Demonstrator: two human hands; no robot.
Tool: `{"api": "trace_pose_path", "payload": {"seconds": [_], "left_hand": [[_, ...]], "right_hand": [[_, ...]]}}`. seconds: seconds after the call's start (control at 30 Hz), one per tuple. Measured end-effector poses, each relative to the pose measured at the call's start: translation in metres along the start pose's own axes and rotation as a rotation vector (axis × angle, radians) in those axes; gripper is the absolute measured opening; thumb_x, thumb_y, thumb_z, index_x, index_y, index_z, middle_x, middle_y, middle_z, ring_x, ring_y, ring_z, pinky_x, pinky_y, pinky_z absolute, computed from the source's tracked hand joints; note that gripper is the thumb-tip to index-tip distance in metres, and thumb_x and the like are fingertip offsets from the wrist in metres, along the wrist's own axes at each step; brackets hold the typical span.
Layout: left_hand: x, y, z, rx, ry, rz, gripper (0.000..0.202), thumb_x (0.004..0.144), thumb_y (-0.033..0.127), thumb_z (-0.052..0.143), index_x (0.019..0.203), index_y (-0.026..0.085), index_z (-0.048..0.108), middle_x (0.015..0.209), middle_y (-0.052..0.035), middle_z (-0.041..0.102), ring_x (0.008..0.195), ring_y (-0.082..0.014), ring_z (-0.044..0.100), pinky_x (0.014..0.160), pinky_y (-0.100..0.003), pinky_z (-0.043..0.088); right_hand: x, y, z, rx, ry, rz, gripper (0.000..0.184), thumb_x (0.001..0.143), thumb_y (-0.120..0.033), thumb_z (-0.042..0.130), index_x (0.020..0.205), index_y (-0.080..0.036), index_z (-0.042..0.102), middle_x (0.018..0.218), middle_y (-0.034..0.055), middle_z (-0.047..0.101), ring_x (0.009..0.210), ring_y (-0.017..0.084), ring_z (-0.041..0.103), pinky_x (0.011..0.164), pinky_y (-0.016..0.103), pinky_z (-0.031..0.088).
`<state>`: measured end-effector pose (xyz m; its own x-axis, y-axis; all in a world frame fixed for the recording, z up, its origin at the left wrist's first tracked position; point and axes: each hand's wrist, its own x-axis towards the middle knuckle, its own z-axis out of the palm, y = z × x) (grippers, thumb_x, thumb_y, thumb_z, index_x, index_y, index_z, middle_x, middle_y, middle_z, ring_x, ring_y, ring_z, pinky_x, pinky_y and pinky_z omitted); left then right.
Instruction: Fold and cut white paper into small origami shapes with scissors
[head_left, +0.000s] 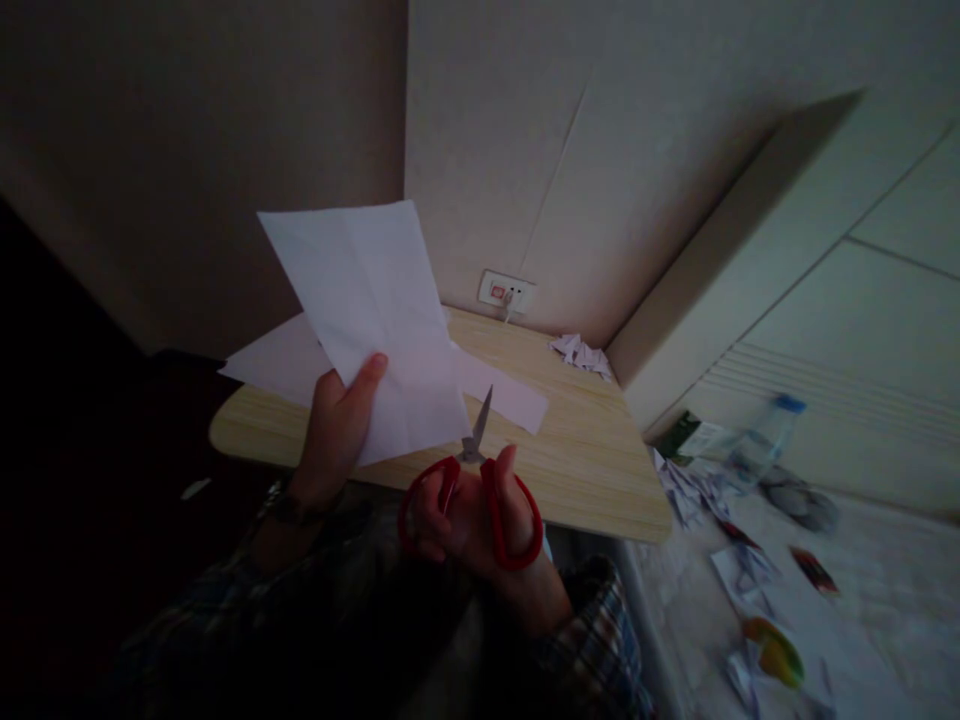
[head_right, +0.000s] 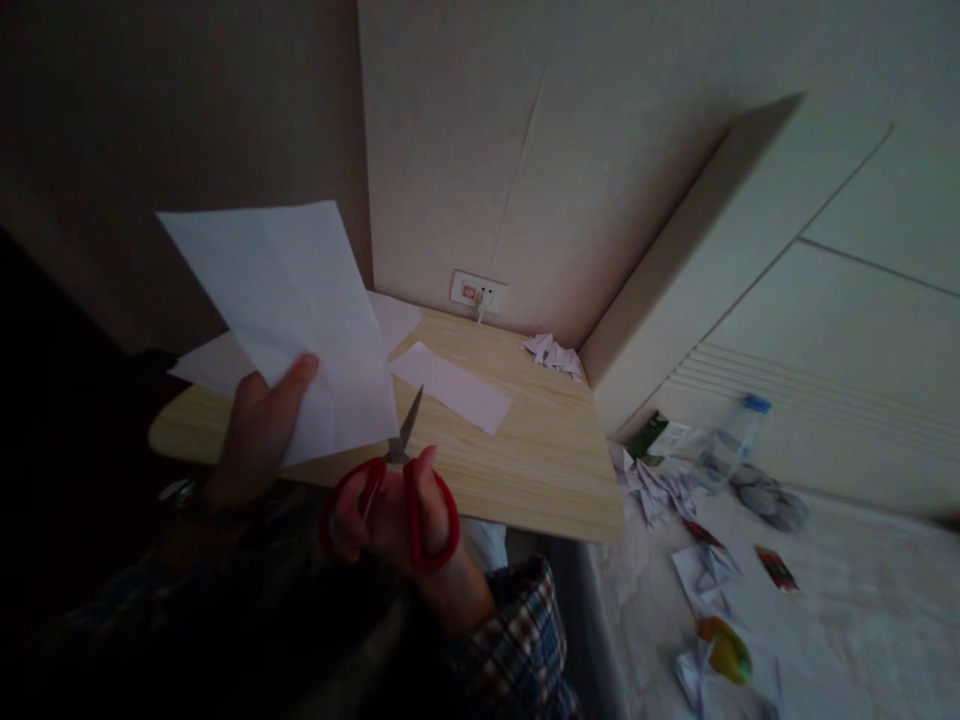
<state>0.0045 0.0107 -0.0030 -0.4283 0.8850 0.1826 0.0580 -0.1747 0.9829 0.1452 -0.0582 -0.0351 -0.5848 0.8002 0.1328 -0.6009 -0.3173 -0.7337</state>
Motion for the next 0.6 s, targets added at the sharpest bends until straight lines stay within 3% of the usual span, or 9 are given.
{"api": "trace_pose_path", "payload": {"seconds": [0.23,0.43,0.6], "left_hand": [[0.0011,-0.0031,-0.0004,-0.001,-0.013,-0.002,0.038,0.078,0.043,0.061,0.093,0.009,0.069,0.090,-0.0076,0.073,0.087,-0.0227,0.065,0.079,-0.032,0.051],[0.0008,-0.0037,-0.0012,-0.036,-0.020,0.006,0.037,0.077,0.044,0.062,0.093,0.010,0.069,0.094,-0.0074,0.074,0.087,-0.0219,0.065,0.077,-0.030,0.050],[-0.0001,-0.0010,-0.0019,-0.022,-0.015,-0.016,0.036,0.076,0.043,0.062,0.090,0.010,0.068,0.085,-0.0061,0.073,0.081,-0.0221,0.065,0.075,-0.031,0.050]], "right_hand": [[0.0023,0.0007,-0.0007,0.108,0.038,0.031,0.067,0.073,-0.084,0.035,0.062,-0.019,0.047,0.054,-0.0050,0.033,0.046,0.010,0.027,0.042,0.023,0.021],[-0.0002,0.0007,-0.0007,0.128,0.015,0.067,0.066,0.071,-0.085,0.035,0.063,-0.020,0.042,0.054,-0.0063,0.030,0.046,0.009,0.023,0.042,0.023,0.020],[0.0001,0.0010,0.0000,0.133,-0.009,0.070,0.068,0.071,-0.087,0.028,0.063,-0.020,0.040,0.055,-0.0061,0.029,0.047,0.009,0.021,0.042,0.023,0.019]]}}
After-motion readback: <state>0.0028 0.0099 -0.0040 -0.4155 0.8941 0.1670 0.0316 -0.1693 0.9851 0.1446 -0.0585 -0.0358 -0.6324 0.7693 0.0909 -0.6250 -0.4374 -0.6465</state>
